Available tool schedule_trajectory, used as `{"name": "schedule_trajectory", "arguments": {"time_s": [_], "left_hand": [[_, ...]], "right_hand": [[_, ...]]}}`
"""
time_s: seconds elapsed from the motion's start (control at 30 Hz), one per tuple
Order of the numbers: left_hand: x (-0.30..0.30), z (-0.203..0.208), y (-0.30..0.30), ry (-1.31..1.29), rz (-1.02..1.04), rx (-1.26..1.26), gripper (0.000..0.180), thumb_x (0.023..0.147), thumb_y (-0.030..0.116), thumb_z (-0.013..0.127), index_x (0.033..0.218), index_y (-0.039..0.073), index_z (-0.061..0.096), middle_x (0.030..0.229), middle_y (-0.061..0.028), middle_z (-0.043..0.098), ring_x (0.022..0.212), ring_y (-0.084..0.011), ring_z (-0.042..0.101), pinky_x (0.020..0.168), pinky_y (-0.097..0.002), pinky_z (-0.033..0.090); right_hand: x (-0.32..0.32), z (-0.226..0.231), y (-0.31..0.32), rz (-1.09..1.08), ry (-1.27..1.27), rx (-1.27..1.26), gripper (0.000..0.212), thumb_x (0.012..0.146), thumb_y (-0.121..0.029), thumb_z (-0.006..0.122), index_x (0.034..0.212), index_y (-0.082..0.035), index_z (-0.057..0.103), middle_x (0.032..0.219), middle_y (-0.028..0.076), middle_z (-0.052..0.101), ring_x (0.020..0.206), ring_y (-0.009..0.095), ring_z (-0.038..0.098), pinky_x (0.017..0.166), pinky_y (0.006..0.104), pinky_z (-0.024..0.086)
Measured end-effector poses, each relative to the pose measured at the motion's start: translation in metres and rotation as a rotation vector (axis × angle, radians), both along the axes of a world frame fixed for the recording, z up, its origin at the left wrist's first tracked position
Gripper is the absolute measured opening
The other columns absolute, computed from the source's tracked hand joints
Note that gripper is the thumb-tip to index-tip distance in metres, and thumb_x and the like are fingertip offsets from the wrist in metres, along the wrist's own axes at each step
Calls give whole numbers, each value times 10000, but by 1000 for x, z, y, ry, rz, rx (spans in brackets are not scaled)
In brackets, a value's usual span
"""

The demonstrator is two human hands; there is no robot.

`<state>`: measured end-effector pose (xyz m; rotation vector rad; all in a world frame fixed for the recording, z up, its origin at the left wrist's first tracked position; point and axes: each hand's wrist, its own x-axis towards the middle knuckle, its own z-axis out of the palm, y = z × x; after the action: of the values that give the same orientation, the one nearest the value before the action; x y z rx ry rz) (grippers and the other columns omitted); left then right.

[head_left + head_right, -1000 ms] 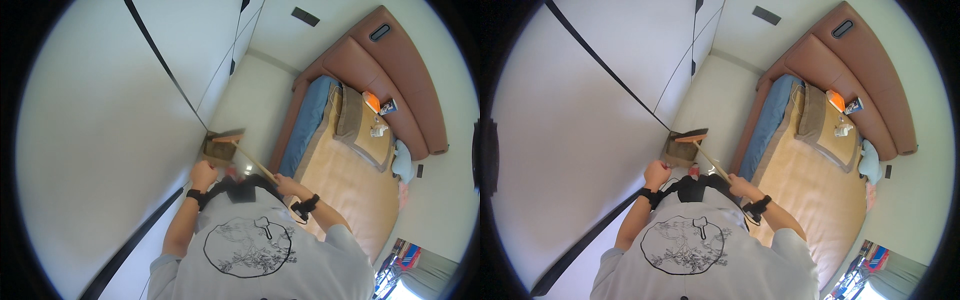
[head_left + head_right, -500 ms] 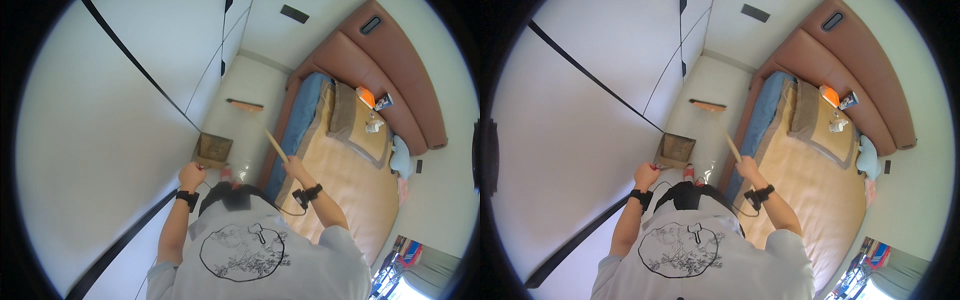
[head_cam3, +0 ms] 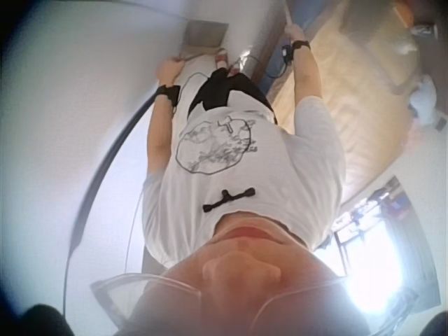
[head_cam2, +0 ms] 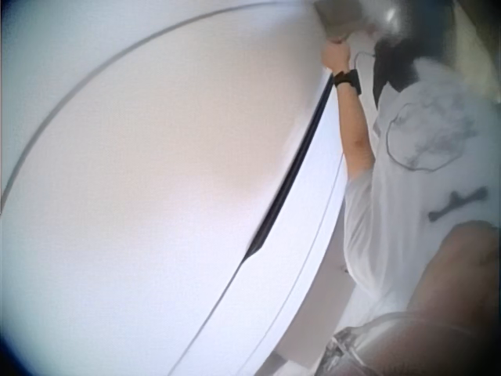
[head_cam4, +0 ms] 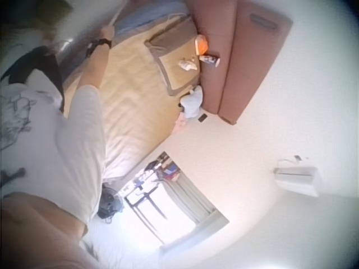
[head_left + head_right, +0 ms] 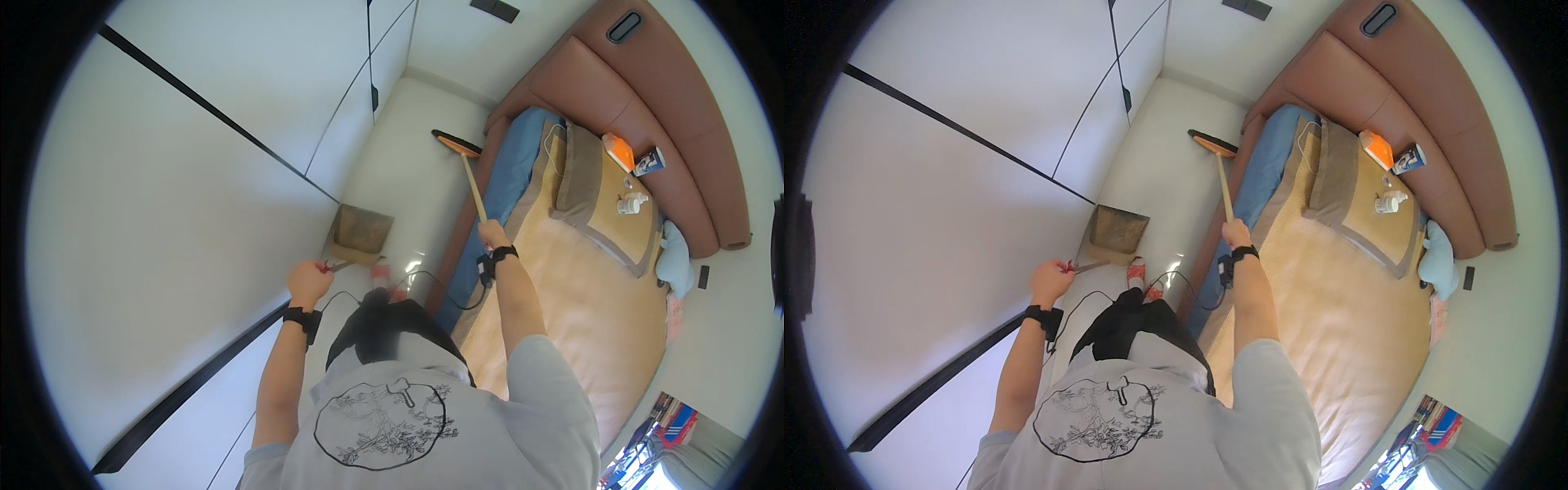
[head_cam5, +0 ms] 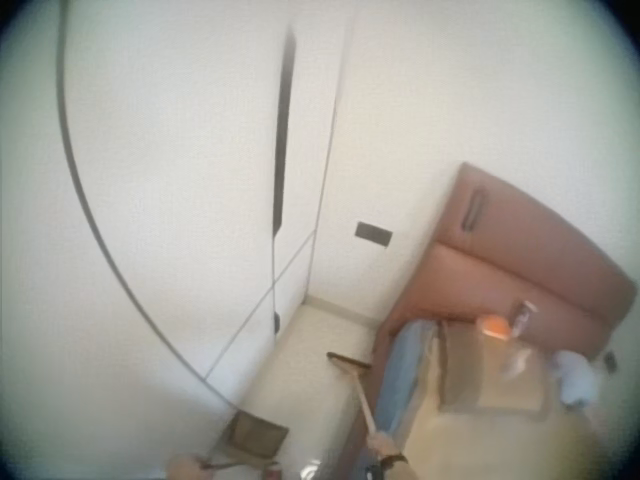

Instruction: The person sweeps the floor using a broom and dustpan, collecting debris along the hallway and inside a bedroom area next to a bed and wardrobe.

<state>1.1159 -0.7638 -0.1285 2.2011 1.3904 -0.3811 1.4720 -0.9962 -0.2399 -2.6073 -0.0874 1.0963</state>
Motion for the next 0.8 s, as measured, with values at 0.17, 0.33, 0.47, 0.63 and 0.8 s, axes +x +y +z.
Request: {"name": "schedule_trajectory", "arguments": {"time_s": [0.17,0.33,0.47,0.63,0.8], "left_hand": [[0,-5,-2,-15,-15,7,226,629,264,564,755,85,626,755,-136,606,739,-309,571,646,-390,452],[4,-4,-1,-21,-39,18,229,631,275,564,742,86,630,754,-138,606,742,-310,570,645,-395,449],[5,1,-2,23,-68,24,239,617,289,577,736,90,633,741,-137,606,728,-303,574,639,-388,450],[1,3,-12,-4,-88,-26,232,604,280,587,724,87,634,738,-134,609,722,-298,578,643,-370,455],[11,3,-22,46,-165,-101,226,613,262,582,732,76,631,765,-147,609,747,-302,579,650,-365,456]], "right_hand": [[-22,-12,-53,-69,57,45,333,782,-222,432,771,94,537,525,168,531,447,273,552,415,377,418],[-79,-23,-91,-68,59,48,350,798,-246,463,822,95,539,563,186,550,464,286,564,428,369,439],[-131,-11,-100,-48,141,14,360,794,-238,469,922,96,512,625,212,566,492,301,576,446,368,453],[-176,43,-107,-469,432,300,184,806,-191,472,771,-10,462,504,53,425,347,156,411,300,266,335],[-173,103,-116,-785,748,477,181,821,-192,472,794,-16,438,558,46,429,357,124,348,320,257,308]]}}
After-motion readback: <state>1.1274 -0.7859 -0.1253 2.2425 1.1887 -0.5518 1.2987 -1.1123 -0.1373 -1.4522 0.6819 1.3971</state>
